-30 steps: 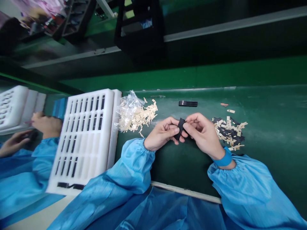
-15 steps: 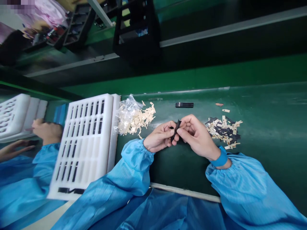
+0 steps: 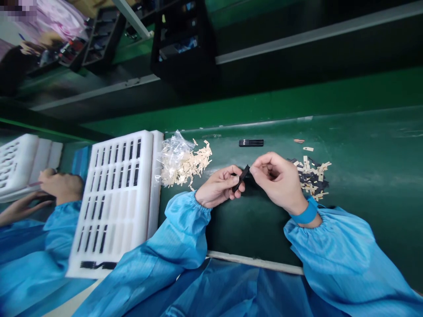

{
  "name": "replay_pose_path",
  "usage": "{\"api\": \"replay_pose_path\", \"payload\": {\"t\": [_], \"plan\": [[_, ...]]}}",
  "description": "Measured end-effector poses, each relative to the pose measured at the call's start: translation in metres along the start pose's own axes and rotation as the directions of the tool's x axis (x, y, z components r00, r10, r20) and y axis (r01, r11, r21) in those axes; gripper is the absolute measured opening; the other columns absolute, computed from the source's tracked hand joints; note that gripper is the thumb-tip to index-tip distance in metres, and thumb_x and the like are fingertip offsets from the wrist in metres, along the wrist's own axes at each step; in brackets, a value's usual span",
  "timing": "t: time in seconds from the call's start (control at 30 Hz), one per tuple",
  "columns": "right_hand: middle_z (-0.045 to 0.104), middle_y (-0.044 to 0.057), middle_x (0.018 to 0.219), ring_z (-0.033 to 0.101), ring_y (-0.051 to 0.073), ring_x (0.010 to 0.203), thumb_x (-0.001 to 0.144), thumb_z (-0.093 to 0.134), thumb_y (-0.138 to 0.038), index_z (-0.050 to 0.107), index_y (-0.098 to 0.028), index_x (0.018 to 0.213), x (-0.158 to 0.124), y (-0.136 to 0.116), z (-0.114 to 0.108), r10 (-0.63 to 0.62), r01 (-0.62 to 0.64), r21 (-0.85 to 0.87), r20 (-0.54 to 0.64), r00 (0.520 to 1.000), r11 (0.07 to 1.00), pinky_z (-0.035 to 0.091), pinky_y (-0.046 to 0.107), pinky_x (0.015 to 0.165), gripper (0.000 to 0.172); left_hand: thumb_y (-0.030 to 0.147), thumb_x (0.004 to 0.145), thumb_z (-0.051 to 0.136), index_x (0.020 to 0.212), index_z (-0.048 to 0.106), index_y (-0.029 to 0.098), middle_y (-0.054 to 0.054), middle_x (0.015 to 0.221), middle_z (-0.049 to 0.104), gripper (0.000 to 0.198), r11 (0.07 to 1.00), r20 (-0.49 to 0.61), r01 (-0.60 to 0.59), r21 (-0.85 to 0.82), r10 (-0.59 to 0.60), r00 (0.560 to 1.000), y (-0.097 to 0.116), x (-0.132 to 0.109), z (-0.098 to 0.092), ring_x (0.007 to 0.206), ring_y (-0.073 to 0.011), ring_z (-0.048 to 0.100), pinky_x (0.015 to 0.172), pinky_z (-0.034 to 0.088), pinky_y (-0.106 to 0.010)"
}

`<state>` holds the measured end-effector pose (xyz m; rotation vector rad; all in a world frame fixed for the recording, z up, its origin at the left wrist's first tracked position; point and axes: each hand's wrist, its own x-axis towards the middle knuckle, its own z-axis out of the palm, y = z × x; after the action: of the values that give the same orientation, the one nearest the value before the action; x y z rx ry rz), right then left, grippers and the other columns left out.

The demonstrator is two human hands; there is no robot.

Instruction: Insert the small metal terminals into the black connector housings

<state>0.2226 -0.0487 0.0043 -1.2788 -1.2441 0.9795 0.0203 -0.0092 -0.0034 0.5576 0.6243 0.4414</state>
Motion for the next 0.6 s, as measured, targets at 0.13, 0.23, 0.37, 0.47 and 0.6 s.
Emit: {"api": "replay_pose_path", "payload": {"t": [0.13,0.23,0.37,0.47,0.6], "plan": [[0.060,-0.002,0.073,0.053,0.011,0.059,0.093,0.071,-0.029,0.065,-0.023,0.089,0.0000,0.0030,-0.0010,-0.014,0.014,-0.068,0.003,1.000,0.998,0.043,0.024,0.053,0.010,0.036,0.078,0.088,0.101,0.058,0.014,-0.004,0.078,0.077,0.043,1.000,-0.020,0.004,0.002,-0.004,1.000,0.0006,0.0005,0.0008,0.061,-0.0115,0.074,0.051,0.055,-0.012],[0.060,-0.002,0.077,0.053,0.010,0.062,0.096,0.067,-0.028,0.064,-0.023,0.089,0.0008,0.0032,-0.0020,-0.061,0.063,-0.117,0.024,0.998,0.991,0.043,0.024,0.055,0.009,0.036,0.078,0.088,0.101,0.059,0.013,-0.004,0.078,0.076,0.043,1.000,-0.044,-0.014,0.014,0.015,0.999,0.0009,0.0005,0.0026,0.063,-0.0112,0.074,0.054,0.056,-0.013],[0.057,-0.002,0.077,0.051,0.009,0.061,0.098,0.065,-0.028,0.062,-0.022,0.089,0.0011,0.0043,-0.0020,-0.087,0.091,-0.138,0.028,0.996,0.986,0.041,0.024,0.055,0.010,0.036,0.078,0.088,0.101,0.059,0.013,-0.003,0.078,0.076,0.043,0.999,-0.066,-0.026,0.042,0.029,0.997,-0.0002,0.0000,0.0041,0.064,-0.0119,0.075,0.055,0.057,-0.014],[0.057,-0.002,0.076,0.051,0.009,0.060,0.098,0.065,-0.029,0.062,-0.022,0.090,0.0013,0.0059,-0.0012,-0.075,0.077,-0.122,0.023,0.997,0.989,0.041,0.024,0.055,0.011,0.037,0.079,0.087,0.102,0.059,0.013,-0.003,0.077,0.076,0.044,0.998,-0.070,-0.029,0.060,0.033,0.997,-0.0011,-0.0002,0.0043,0.064,-0.0119,0.074,0.055,0.057,-0.014],[0.056,-0.003,0.072,0.049,0.009,0.057,0.097,0.066,-0.031,0.063,-0.022,0.090,0.0023,0.0067,-0.0003,-0.039,0.040,-0.099,0.012,0.999,0.994,0.039,0.024,0.052,0.011,0.037,0.078,0.088,0.103,0.059,0.013,-0.003,0.078,0.076,0.045,0.997,-0.082,-0.042,0.070,0.048,0.996,-0.0014,-0.0001,0.0048,0.064,-0.0123,0.075,0.055,0.057,-0.015]]}}
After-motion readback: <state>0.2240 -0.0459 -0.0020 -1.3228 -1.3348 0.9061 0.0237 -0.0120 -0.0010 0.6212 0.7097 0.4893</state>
